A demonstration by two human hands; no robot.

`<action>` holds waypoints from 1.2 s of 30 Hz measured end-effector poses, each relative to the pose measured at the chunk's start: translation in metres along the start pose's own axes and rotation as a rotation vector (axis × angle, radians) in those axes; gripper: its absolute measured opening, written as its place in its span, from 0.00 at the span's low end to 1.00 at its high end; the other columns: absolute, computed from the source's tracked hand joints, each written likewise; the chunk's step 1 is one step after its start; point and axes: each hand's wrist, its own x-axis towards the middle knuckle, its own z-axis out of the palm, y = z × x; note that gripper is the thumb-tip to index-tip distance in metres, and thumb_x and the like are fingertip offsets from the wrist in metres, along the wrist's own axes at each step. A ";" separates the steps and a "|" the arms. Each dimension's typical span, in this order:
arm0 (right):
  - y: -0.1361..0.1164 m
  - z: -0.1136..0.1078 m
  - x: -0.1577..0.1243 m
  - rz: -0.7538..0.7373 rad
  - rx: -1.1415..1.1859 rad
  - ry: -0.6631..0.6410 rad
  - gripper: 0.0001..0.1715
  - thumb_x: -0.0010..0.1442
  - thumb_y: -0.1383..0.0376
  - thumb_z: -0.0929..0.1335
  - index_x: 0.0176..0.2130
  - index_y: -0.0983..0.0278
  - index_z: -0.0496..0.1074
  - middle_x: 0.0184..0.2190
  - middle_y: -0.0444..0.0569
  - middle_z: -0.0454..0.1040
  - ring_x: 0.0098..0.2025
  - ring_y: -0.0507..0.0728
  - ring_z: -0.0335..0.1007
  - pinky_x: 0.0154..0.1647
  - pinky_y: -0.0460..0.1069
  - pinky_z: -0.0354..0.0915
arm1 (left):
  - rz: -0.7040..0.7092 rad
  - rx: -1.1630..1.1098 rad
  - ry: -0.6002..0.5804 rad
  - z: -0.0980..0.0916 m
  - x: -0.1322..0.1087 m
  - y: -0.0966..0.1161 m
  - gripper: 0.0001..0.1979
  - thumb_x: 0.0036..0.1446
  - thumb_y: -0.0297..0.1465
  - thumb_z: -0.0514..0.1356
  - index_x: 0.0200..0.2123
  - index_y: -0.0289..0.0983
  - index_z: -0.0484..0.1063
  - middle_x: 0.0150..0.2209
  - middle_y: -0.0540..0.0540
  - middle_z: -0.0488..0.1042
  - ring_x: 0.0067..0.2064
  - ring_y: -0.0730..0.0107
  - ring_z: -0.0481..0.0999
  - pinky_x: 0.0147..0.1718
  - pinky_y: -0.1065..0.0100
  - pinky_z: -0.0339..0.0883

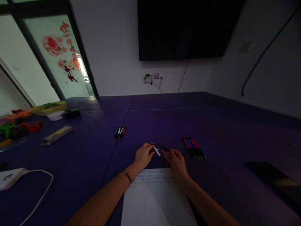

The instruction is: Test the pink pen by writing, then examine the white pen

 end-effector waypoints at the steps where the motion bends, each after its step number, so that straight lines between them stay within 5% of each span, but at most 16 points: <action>1: 0.001 0.000 0.000 0.005 -0.001 -0.011 0.18 0.39 0.58 0.71 0.27 0.65 0.63 0.20 0.42 0.68 0.32 0.55 0.72 0.34 0.46 0.69 | 0.007 0.003 -0.006 0.000 0.000 0.000 0.15 0.50 0.31 0.54 0.43 0.42 0.67 0.41 0.47 0.67 0.40 0.67 0.68 0.39 0.69 0.60; 11: 0.000 0.008 0.004 0.049 0.064 -0.117 0.17 0.35 0.59 0.72 0.24 0.65 0.65 0.22 0.43 0.70 0.34 0.53 0.70 0.40 0.48 0.66 | 0.068 0.077 -0.071 -0.002 -0.003 0.006 0.16 0.53 0.35 0.51 0.46 0.42 0.64 0.45 0.46 0.65 0.43 0.66 0.66 0.41 0.67 0.59; 32: 0.000 0.010 0.001 0.091 0.046 -0.065 0.18 0.32 0.58 0.73 0.22 0.64 0.65 0.21 0.43 0.70 0.33 0.52 0.70 0.40 0.46 0.65 | 0.111 0.079 -0.040 0.001 -0.002 0.005 0.14 0.53 0.33 0.52 0.43 0.40 0.66 0.45 0.45 0.66 0.44 0.63 0.66 0.42 0.66 0.58; 36: -0.001 0.009 0.000 0.078 0.051 -0.065 0.19 0.32 0.57 0.73 0.22 0.64 0.65 0.21 0.42 0.69 0.32 0.51 0.69 0.40 0.44 0.64 | 0.070 -0.057 0.008 0.002 0.001 0.001 0.14 0.50 0.34 0.54 0.41 0.40 0.68 0.42 0.46 0.68 0.41 0.65 0.67 0.39 0.68 0.59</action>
